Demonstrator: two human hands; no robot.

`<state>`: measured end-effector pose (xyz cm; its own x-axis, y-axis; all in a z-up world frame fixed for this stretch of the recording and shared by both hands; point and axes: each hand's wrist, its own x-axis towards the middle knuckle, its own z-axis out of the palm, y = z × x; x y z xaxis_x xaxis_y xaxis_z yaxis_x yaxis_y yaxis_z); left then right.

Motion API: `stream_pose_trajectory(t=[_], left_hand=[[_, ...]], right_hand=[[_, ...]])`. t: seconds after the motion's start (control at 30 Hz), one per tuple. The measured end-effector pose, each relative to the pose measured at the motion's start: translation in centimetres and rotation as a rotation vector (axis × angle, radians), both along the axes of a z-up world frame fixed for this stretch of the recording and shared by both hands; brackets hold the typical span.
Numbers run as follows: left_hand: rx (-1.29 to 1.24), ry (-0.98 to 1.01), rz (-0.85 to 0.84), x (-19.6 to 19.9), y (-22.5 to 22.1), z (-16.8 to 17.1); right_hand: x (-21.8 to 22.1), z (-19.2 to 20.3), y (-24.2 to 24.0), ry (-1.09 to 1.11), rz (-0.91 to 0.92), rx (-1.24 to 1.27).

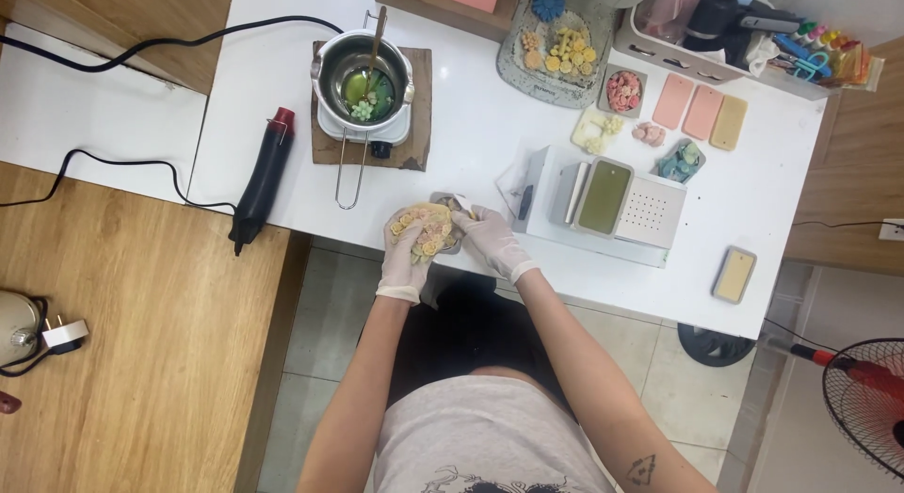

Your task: Preparing small decorative wax pieces in a mold at a candle studio workspace.

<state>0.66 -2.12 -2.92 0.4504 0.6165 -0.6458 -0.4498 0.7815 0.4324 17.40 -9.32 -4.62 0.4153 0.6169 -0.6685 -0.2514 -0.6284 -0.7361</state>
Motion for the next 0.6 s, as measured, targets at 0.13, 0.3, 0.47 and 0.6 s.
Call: stream_pose_trajectory(t=[0.13,0.3,0.47,0.6], left_hand=[[-0.001,0.016,0.027,0.4,-0.3,-0.4],[-0.024,0.046,0.048,1.0,-0.2,1.3],[-0.011,0.040,0.057,1.0,-0.5,0.4],[-0.014,0.072,0.066,0.8,-0.2,0.5]], right_hand=[[-0.4,3.0,0.7,-0.021,-0.003,-0.001],[-0.8,1.8,0.5,0.064,-0.137,-0.132],[-0.3,2.2,0.1,0.147,-0.131,-0.150],[0.1,1.5,-0.2,0.232,-0.152,-0.162]])
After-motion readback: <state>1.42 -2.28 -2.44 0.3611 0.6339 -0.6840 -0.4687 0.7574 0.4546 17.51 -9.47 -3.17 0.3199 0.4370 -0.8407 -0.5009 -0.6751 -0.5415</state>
